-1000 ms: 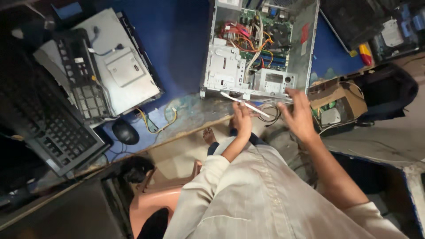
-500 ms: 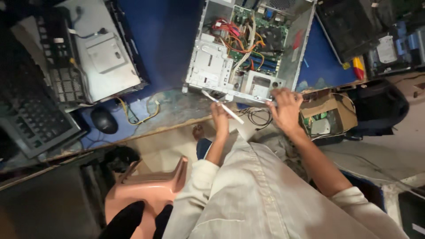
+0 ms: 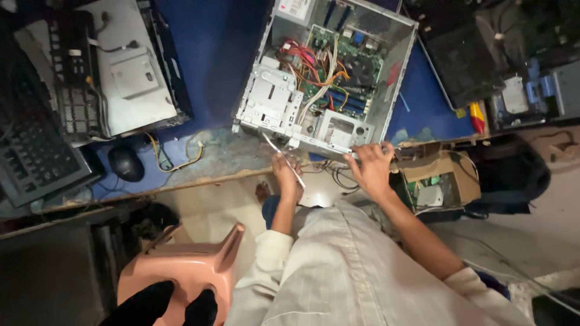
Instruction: The person works on an open desktop computer case on a workbench, using a brush to clean dust from internal components and by hand rearranging internal cables and parts. The person then aligns and attaches the side panel onto the case and continues adjusting cables and components inside.
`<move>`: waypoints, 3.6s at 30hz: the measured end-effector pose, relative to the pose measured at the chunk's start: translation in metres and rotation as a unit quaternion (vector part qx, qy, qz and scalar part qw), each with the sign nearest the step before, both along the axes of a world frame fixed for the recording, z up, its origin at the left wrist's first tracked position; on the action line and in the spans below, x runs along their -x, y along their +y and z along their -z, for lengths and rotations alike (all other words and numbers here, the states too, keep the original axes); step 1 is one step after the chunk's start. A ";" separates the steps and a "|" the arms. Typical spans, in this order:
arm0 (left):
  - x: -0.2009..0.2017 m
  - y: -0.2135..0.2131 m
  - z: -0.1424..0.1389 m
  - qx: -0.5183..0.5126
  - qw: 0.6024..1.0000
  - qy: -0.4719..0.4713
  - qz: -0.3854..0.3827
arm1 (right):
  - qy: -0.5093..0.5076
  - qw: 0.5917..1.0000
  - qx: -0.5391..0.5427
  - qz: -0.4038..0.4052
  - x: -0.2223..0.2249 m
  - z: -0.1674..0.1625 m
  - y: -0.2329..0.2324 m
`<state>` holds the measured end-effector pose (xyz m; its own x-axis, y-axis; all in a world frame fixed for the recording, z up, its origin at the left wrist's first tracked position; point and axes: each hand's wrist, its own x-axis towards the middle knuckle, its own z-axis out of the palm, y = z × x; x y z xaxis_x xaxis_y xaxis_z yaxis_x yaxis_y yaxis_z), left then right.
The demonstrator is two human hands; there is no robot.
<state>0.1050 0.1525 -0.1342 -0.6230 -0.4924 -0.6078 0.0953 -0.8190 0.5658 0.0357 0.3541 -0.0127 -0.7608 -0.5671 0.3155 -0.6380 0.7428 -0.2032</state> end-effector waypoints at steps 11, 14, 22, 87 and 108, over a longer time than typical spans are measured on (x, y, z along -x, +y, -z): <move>0.007 0.019 0.001 0.018 1.000 -0.013 -0.015 | -0.008 1.000 -0.006 -0.008 -0.001 0.004 0.006; 0.009 0.011 -0.002 -0.005 0.998 -0.046 0.037 | -0.007 1.000 -0.007 -0.010 0.000 0.006 0.007; -0.016 0.036 -0.019 0.040 0.998 0.009 0.037 | -0.003 1.000 -0.026 -0.005 0.004 0.012 0.009; 0.035 -0.020 -0.038 0.340 0.932 -0.057 -0.110 | 0.007 1.000 -0.007 -0.019 0.010 0.018 0.012; 0.028 -0.017 -0.053 -0.076 0.992 0.034 -0.098 | -0.004 1.000 -0.016 -0.006 0.007 0.011 0.007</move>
<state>0.0774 0.1356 -0.0814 -0.5659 -0.5149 -0.6439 0.2951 -0.8558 0.4249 0.0284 0.3610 -0.0237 -0.7565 -0.5859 0.2907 -0.6451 0.7417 -0.1837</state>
